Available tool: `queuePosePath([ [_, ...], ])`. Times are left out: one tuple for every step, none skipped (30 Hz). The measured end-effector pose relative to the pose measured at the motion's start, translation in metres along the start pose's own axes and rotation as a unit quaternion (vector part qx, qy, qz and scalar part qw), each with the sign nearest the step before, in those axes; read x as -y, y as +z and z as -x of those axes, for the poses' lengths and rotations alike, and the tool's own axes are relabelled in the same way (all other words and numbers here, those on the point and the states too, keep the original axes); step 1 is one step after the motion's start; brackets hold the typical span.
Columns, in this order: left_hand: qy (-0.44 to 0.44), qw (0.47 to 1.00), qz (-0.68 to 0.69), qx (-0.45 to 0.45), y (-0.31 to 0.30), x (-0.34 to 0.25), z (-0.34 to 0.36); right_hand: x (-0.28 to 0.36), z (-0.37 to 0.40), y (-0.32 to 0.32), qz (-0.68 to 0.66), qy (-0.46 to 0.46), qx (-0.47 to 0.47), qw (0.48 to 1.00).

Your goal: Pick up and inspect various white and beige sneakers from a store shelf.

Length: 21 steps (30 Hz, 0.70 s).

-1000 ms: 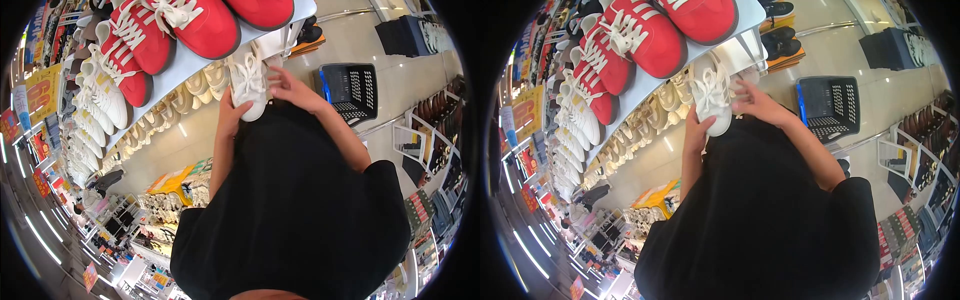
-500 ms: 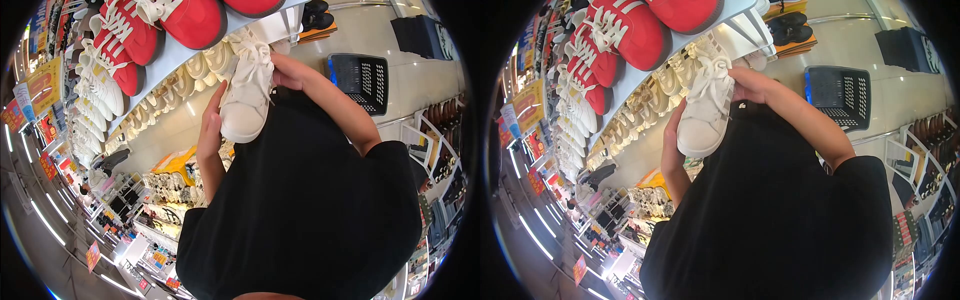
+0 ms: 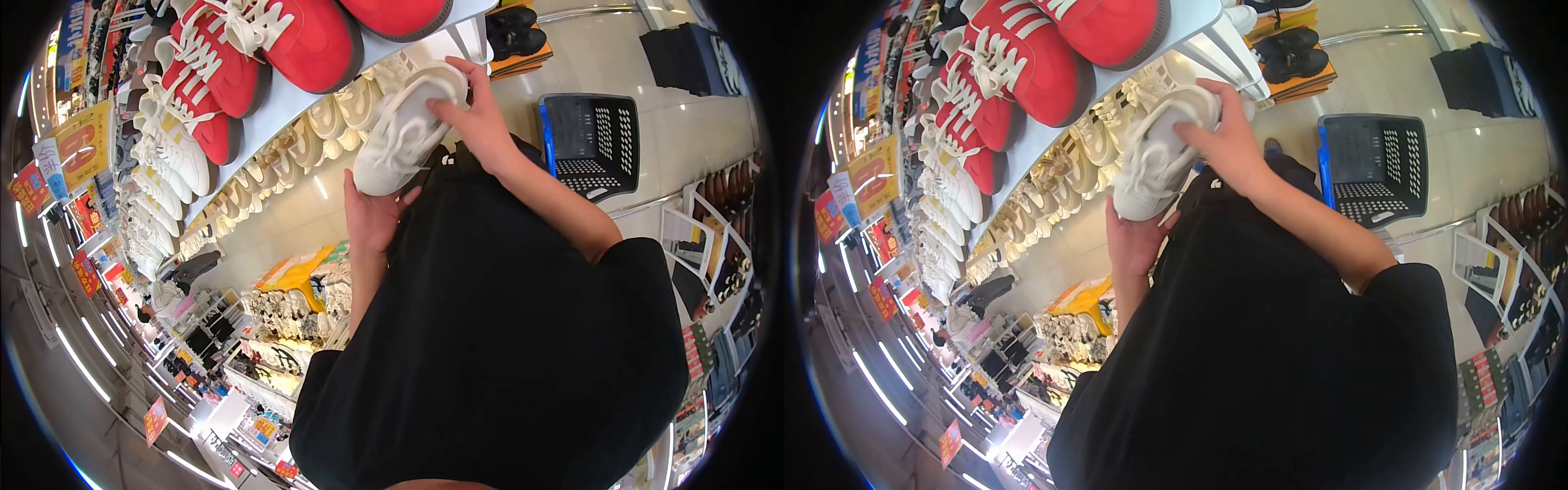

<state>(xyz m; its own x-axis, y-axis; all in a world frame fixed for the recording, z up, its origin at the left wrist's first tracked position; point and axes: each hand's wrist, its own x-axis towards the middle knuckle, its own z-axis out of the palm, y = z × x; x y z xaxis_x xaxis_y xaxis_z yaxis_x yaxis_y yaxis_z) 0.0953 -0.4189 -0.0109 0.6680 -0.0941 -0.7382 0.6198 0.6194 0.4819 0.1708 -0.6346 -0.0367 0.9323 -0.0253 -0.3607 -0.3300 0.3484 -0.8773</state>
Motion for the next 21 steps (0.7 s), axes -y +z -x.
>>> queuePosePath([
  [-0.022,0.999,0.031,0.008,-0.011,0.005,-0.008,0.013,0.009,0.006,0.030,-0.033,0.005,0.999],
  [-0.044,0.997,0.062,0.015,-0.020,0.009,-0.015,0.018,0.014,0.010,0.086,-0.112,0.023,0.990],
  [-0.049,0.994,0.070,0.062,-0.024,0.010,-0.020,0.022,0.019,0.013,0.141,-0.189,0.039,0.971],
  [-0.062,0.988,0.106,0.090,-0.032,0.013,-0.023,0.028,0.025,0.016,0.195,-0.264,0.056,0.943],
  [-0.075,0.980,0.141,0.118,-0.042,0.019,-0.028,0.041,0.037,0.019,0.234,-0.260,0.077,0.934],
  [-0.087,0.970,0.175,0.146,-0.052,0.023,-0.032,0.050,0.043,0.022,0.244,-0.249,0.108,0.931],
  [-0.101,0.959,0.208,0.162,-0.059,0.025,-0.035,0.056,0.049,0.024,0.252,-0.238,0.139,0.928],
  [-0.119,0.947,0.236,0.180,-0.065,0.029,-0.037,0.059,0.051,0.026,0.261,-0.226,0.170,0.923],
  [-0.124,0.941,0.254,0.187,-0.066,0.030,-0.035,0.057,0.051,0.026,0.261,-0.262,0.193,0.909],
  [-0.123,0.939,0.262,0.187,-0.067,0.030,-0.032,0.056,0.050,0.027,0.258,-0.293,0.216,0.895],
  [-0.123,0.937,0.270,0.183,-0.067,0.030,-0.030,0.055,0.048,0.026,0.254,-0.323,0.240,0.880],
  [-0.113,0.941,0.270,0.172,-0.066,0.028,-0.026,0.054,0.046,0.026,0.250,-0.352,0.263,0.863],
  [-0.093,0.948,0.263,0.155,-0.063,0.024,-0.024,0.052,0.045,0.024,0.222,-0.345,0.301,0.861],
  [-0.074,0.955,0.254,0.134,-0.061,0.022,-0.023,0.051,0.043,0.022,0.216,-0.346,0.313,0.858],
  [-0.047,0.964,0.238,0.106,-0.059,0.017,-0.020,0.049,0.041,0.019,0.209,-0.347,0.325,0.855],
  [-0.010,0.973,0.217,0.075,-0.056,0.011,-0.018,0.048,0.039,0.016,0.203,-0.348,0.336,0.851],
  [0.032,0.980,0.189,0.047,-0.054,0.004,-0.018,0.048,0.037,0.011,0.236,-0.343,0.331,0.847],
  [0.078,0.984,0.161,0.024,-0.051,-0.003,-0.018,0.047,0.035,0.006,0.268,-0.338,0.326,0.841],
  [0.133,0.983,0.127,-0.003,-0.048,-0.008,-0.017,0.047,0.033,0.000,0.300,-0.333,0.321,0.834],
  [0.188,0.978,0.093,-0.017,-0.044,-0.010,-0.015,0.048,0.032,-0.005,0.306,-0.286,0.316,0.851],
  [0.241,0.968,0.058,-0.034,-0.039,-0.012,-0.012,0.049,0.032,-0.010,0.312,-0.239,0.311,0.865],
])
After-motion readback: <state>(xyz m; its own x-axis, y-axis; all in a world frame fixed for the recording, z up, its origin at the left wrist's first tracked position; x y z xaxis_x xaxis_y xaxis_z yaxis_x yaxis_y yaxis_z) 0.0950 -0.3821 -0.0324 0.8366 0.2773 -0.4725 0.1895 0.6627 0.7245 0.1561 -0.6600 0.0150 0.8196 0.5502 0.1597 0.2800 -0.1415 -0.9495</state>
